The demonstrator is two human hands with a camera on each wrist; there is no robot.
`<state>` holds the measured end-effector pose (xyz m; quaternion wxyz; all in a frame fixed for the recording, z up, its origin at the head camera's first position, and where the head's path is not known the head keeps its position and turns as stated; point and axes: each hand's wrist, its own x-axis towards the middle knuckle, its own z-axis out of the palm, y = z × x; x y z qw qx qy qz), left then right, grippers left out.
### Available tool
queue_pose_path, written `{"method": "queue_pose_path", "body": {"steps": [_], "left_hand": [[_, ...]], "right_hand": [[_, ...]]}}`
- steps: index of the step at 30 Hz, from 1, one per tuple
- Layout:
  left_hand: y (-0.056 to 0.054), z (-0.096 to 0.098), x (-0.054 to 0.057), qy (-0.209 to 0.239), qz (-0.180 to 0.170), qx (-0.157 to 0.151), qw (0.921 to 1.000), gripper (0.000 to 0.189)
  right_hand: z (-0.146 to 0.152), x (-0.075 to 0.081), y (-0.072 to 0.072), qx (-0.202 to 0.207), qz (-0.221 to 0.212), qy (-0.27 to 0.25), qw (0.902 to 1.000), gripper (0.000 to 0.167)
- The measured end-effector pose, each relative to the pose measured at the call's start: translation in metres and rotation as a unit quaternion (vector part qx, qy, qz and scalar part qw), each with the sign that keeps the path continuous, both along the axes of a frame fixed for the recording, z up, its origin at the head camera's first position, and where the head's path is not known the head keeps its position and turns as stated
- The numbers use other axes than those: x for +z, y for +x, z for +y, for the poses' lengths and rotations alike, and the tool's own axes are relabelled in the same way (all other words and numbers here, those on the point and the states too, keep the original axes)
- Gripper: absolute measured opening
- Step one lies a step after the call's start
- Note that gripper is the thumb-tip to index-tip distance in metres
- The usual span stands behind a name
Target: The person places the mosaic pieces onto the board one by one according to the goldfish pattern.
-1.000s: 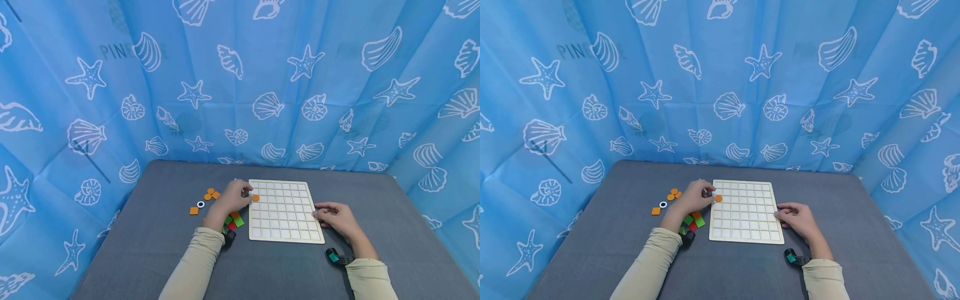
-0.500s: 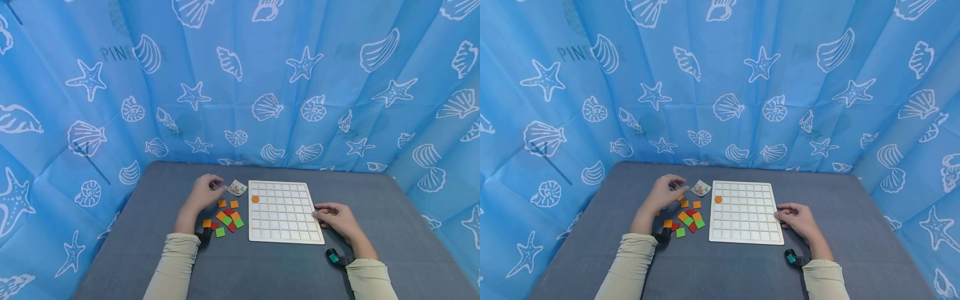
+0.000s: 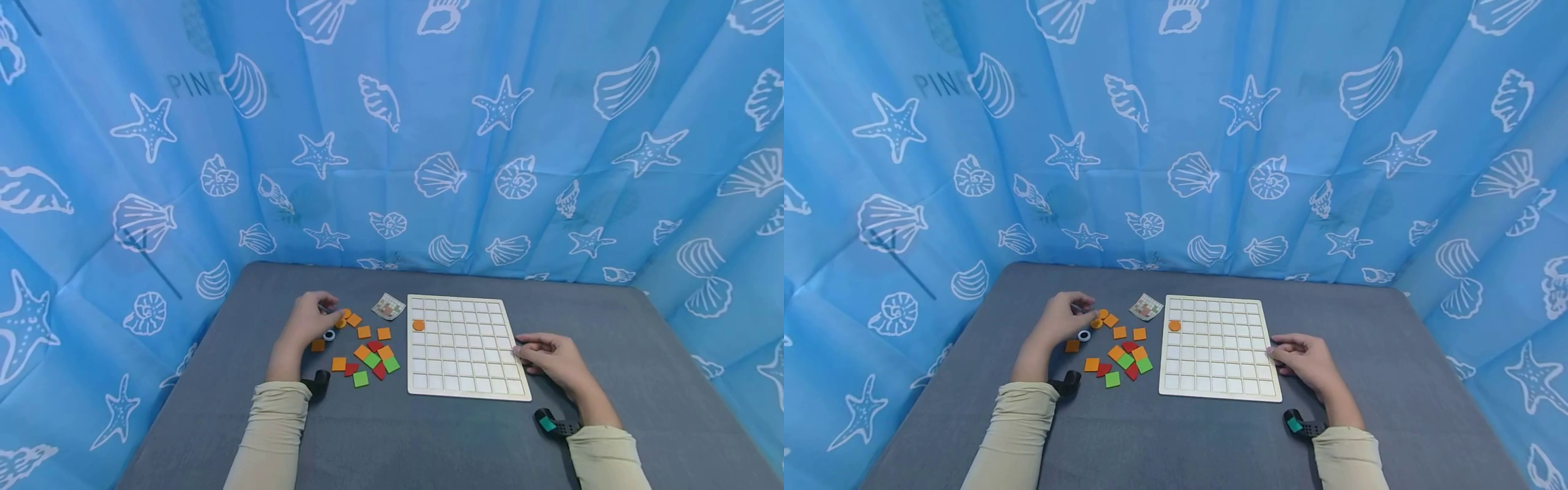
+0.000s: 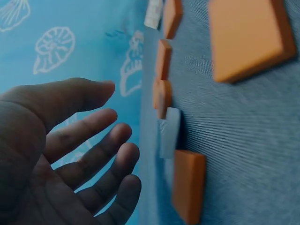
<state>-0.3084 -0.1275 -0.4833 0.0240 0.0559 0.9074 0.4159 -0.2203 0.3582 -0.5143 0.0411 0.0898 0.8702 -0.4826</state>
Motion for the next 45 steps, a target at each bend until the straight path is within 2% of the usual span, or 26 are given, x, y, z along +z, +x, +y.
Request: {"method": "queue_pose_path", "body": {"steps": [6, 16, 25, 31, 45], "left_hand": [[-0.005, -0.003, -0.009, -0.006, -0.011, -0.008, 0.9999, 0.029], [-0.006, -0.003, -0.015, -0.006, -0.036, -0.008, 0.9993, 0.031], [-0.004, -0.001, -0.014, -0.025, -0.065, -0.003, 0.9976, 0.033], [-0.004, 0.000, -0.013, -0.036, -0.069, 0.005, 0.9969, 0.033], [-0.004, -0.001, -0.016, -0.044, -0.053, 0.001, 0.9976, 0.026]], "right_hand": [[0.001, -0.002, -0.002, 0.000, 0.005, 0.000, 1.0000, 0.053], [0.004, -0.001, -0.002, 0.007, 0.002, -0.014, 0.9999, 0.056], [0.003, -0.001, -0.001, 0.005, 0.001, -0.012, 0.9999, 0.055], [0.003, -0.001, -0.002, 0.005, -0.001, -0.009, 0.9999, 0.056], [0.003, 0.000, 0.000, -0.001, -0.007, -0.020, 0.9998, 0.055]]}}
